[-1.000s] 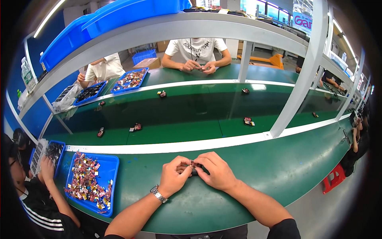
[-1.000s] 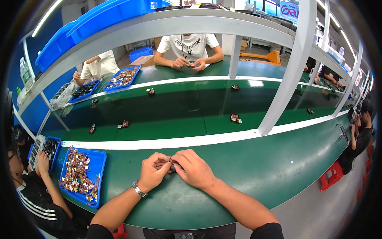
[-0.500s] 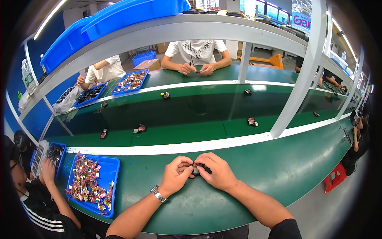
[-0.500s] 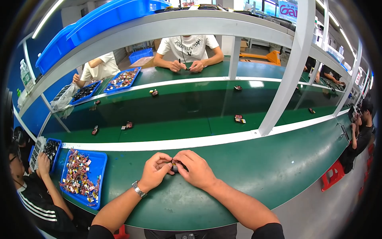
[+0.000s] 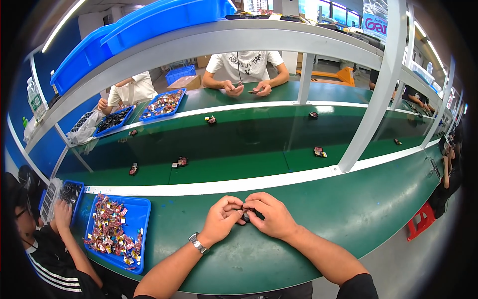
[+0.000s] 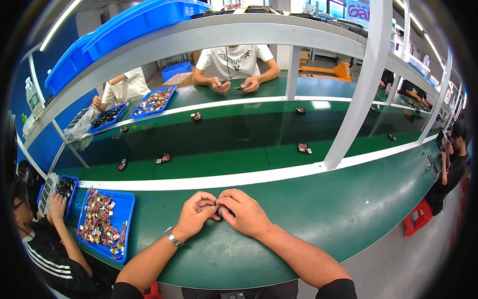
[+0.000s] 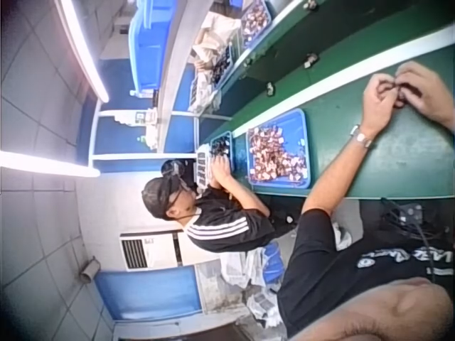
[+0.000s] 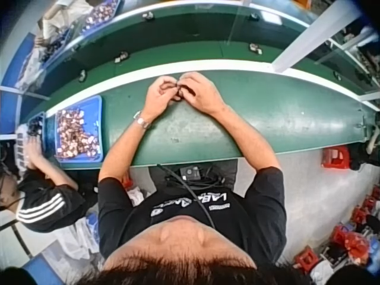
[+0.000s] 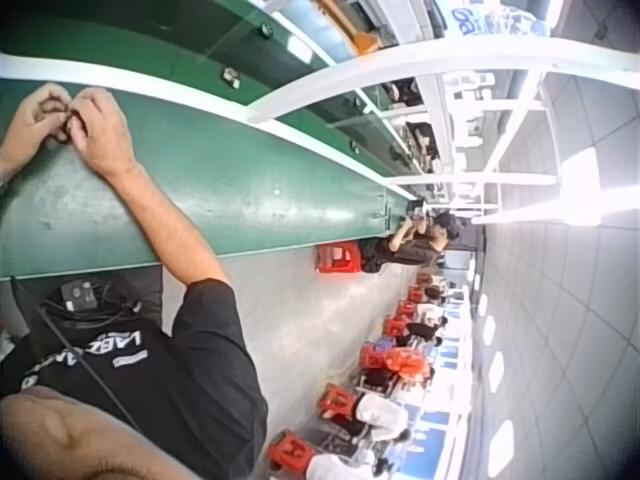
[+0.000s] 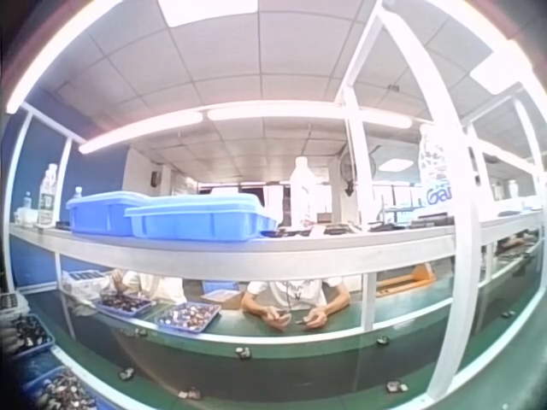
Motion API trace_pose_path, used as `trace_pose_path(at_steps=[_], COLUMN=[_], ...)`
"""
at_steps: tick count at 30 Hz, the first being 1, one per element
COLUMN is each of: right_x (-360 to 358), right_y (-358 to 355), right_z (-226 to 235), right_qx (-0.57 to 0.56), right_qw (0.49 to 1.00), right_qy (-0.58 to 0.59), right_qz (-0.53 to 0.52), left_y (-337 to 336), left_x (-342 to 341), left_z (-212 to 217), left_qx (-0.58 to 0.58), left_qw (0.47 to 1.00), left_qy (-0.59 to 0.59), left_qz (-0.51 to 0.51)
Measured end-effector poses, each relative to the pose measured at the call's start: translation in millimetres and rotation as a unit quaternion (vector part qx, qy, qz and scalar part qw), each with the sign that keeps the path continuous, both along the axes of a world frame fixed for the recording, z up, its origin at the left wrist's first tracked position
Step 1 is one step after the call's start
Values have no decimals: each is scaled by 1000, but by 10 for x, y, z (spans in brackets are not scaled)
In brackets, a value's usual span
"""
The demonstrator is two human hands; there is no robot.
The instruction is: Assembling small plastic and metal components at a workshop desk.
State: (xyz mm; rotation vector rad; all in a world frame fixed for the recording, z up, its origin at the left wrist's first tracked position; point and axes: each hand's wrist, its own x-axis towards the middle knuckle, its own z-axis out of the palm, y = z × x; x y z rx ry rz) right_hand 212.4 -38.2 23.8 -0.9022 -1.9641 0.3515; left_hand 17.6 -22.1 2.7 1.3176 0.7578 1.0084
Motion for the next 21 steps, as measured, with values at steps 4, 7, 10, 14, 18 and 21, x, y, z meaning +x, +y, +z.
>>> trace_pose_path(at_steps=[4,7,10,14,18,21], right_x=[19,18,20,22,32,26], right_y=[-6,-12,-27,-19,-9,-14], right_z=[14,6,24,14,-4,-34], right_qx=[-5,-4,-16,-13,-3,0], right_qw=[1000,1000,1000,1000,1000,999], right_qy=[-1,-5,-19,-20,-25,-25], right_qz=[3,9,11,5,-16,-25], left_y=[5,14,-6,-13,-18,-18], left_x=[-10,-13,7,35,62,52], left_z=[47,11,36,11,36,18], left_qx=[-48,-46,-39,-34,-28,-31], left_qw=[998,999,999,999,1000,999], left_qy=[-18,2,30,20,13,14], left_qz=[-26,-18,1,11,1,0])
